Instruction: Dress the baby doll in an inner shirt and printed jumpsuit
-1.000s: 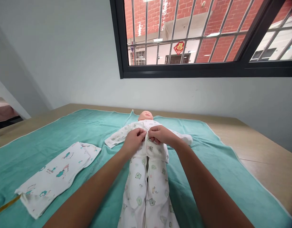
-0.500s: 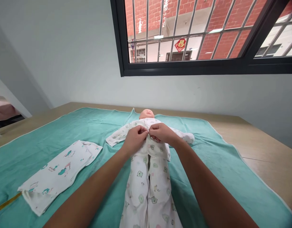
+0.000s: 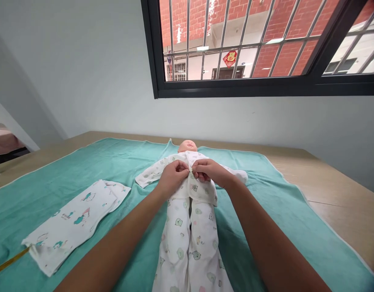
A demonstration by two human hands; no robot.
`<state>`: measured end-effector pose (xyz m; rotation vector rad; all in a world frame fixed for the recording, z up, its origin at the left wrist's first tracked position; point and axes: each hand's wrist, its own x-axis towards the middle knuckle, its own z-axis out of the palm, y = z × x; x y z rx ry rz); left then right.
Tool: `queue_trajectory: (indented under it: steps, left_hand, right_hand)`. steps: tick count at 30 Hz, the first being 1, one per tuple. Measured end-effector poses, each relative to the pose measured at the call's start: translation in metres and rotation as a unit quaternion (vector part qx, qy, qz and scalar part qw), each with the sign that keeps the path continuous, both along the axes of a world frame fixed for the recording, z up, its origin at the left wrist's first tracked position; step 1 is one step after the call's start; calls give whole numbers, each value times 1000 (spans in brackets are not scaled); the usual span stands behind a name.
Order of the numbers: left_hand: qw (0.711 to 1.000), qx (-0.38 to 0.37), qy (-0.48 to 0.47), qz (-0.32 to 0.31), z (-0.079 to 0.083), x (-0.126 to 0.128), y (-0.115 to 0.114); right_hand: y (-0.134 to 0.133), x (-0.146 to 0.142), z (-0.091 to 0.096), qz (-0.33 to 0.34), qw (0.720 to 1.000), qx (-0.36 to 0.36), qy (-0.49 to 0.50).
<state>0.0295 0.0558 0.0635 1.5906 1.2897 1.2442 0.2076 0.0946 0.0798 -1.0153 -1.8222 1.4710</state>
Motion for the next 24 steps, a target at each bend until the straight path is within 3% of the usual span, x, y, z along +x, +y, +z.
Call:
queue_trajectory:
  steps: [3, 5, 8, 13, 18, 24]
  left_hand:
    - [995, 49, 73, 37, -5, -1, 3]
    - [993, 62, 85, 57, -8, -2, 6]
    - [994, 46, 83, 57, -6, -5, 14]
    - [990, 31, 133, 22, 8, -5, 34]
    - [978, 24, 199, 53, 12, 4, 47]
    - [962, 38, 263, 56, 10, 5, 43]
  right_hand:
    - [3, -1, -2, -28, 1000, 9, 6]
    - [5, -7, -5, -101, 994, 44, 3]
    - [5, -22, -8, -212, 966, 142, -40]
    - [-2, -40, -10, -279, 915, 260, -135]
    - [4, -33, -11, -282, 920, 229, -145]
    - [14, -27, -19, -306, 925, 203, -98]
